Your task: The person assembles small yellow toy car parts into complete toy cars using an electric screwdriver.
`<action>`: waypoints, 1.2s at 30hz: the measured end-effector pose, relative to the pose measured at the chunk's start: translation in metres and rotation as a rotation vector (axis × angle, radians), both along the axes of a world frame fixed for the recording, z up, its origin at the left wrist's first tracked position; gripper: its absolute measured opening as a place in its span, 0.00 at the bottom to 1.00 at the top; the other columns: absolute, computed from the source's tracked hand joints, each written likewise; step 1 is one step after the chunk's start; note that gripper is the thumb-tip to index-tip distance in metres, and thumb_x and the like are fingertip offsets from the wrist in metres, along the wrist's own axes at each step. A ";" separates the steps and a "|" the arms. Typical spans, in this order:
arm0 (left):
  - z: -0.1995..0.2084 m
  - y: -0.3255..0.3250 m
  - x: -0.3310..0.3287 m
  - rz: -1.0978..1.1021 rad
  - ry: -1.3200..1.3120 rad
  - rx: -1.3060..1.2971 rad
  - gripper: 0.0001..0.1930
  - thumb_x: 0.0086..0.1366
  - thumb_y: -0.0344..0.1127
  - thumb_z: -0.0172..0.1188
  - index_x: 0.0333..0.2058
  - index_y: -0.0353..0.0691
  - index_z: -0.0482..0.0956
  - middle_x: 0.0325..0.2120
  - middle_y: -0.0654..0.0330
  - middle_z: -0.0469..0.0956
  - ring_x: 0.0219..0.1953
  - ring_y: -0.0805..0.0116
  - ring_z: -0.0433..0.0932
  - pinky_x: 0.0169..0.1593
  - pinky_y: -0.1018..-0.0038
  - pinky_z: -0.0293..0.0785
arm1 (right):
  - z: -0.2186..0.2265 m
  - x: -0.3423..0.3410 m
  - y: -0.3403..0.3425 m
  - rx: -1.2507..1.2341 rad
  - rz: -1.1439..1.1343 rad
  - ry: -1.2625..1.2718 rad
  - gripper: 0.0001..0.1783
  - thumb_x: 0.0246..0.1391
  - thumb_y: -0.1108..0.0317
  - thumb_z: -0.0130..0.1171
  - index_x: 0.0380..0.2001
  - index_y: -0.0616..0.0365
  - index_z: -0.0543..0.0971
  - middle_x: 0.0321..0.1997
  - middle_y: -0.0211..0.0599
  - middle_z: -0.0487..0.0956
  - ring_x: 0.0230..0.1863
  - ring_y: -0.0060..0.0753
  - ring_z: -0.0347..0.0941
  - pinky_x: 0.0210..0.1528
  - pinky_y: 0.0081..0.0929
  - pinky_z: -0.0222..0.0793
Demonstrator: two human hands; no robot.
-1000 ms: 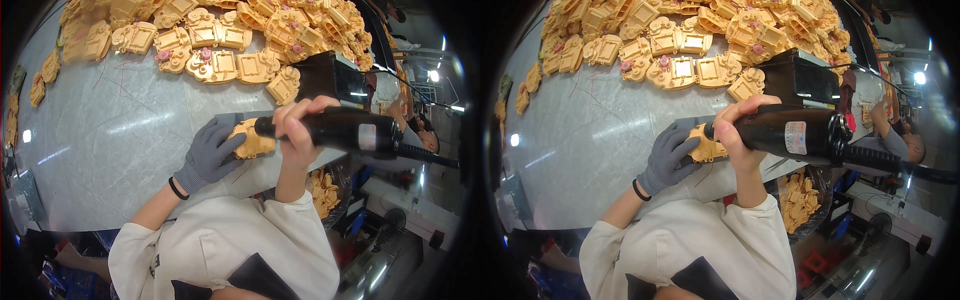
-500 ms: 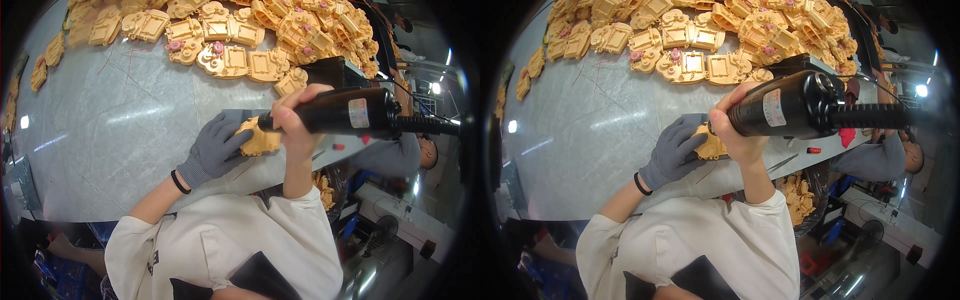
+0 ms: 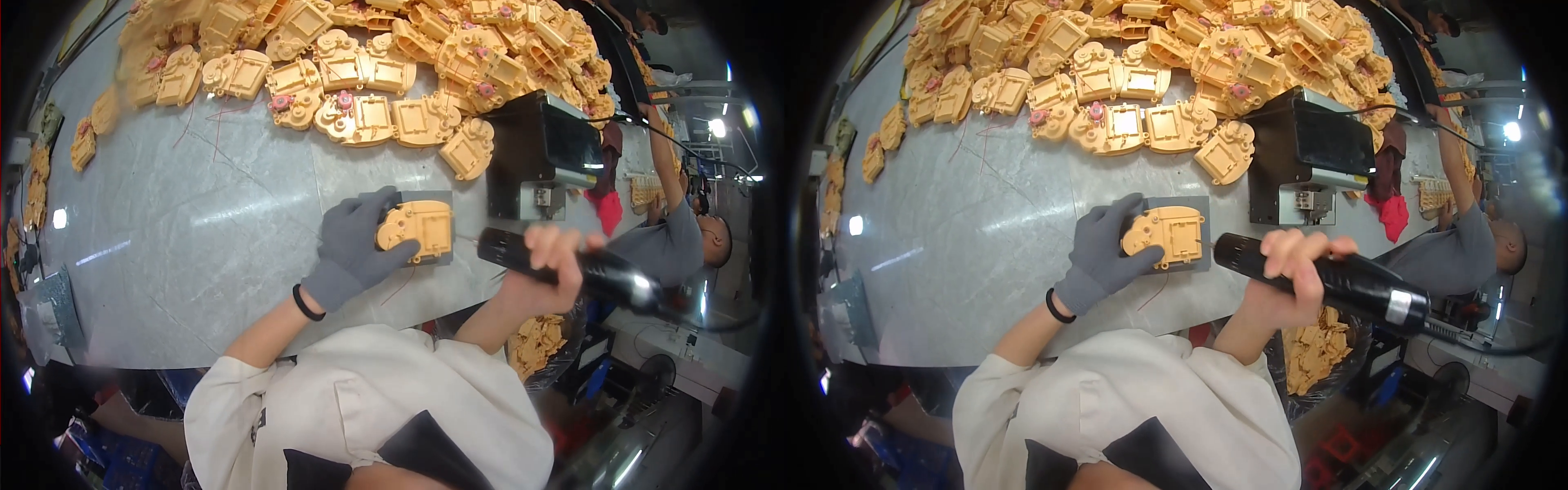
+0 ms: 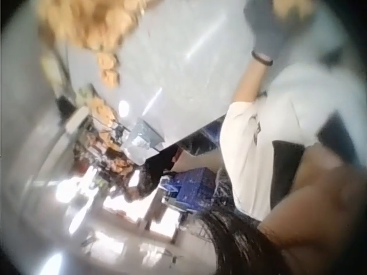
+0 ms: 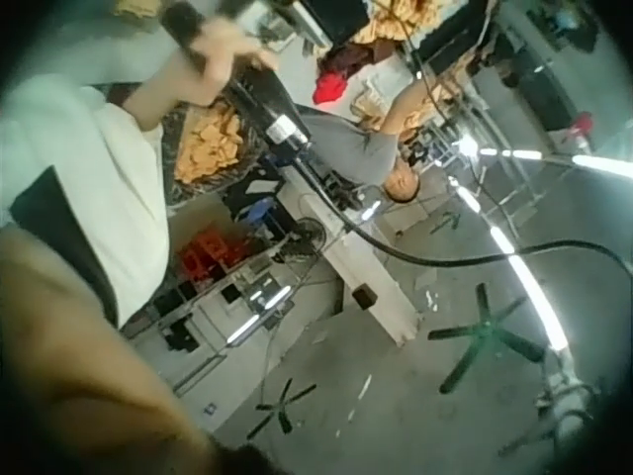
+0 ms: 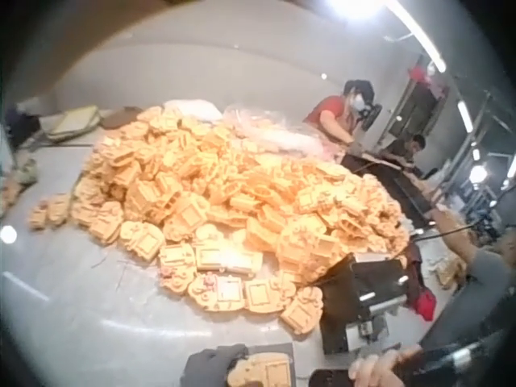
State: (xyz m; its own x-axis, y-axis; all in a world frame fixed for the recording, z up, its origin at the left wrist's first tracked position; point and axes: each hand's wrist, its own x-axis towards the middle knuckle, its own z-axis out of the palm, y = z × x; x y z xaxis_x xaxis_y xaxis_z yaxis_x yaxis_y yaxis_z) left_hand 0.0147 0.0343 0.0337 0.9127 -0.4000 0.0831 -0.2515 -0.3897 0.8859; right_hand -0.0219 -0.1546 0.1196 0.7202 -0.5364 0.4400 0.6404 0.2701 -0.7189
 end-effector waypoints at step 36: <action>0.004 0.425 0.167 1.248 0.064 1.019 0.44 0.45 0.63 0.60 0.57 0.46 0.61 0.53 0.45 0.65 0.58 0.52 0.62 0.57 0.63 0.60 | -0.035 -0.025 -0.036 -0.002 -0.217 0.268 0.21 0.48 0.75 0.47 0.48 0.56 0.64 0.20 0.27 0.61 0.22 0.20 0.58 0.34 0.21 0.56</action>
State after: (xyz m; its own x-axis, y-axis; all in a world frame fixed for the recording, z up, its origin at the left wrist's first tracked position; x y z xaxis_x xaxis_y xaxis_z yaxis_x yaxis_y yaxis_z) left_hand 0.1813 0.4594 0.0375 0.6859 0.6960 0.2122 0.6839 -0.7163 0.1389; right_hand -0.0472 -0.1907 0.0845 0.6798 -0.6890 0.2513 0.4707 0.1471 -0.8700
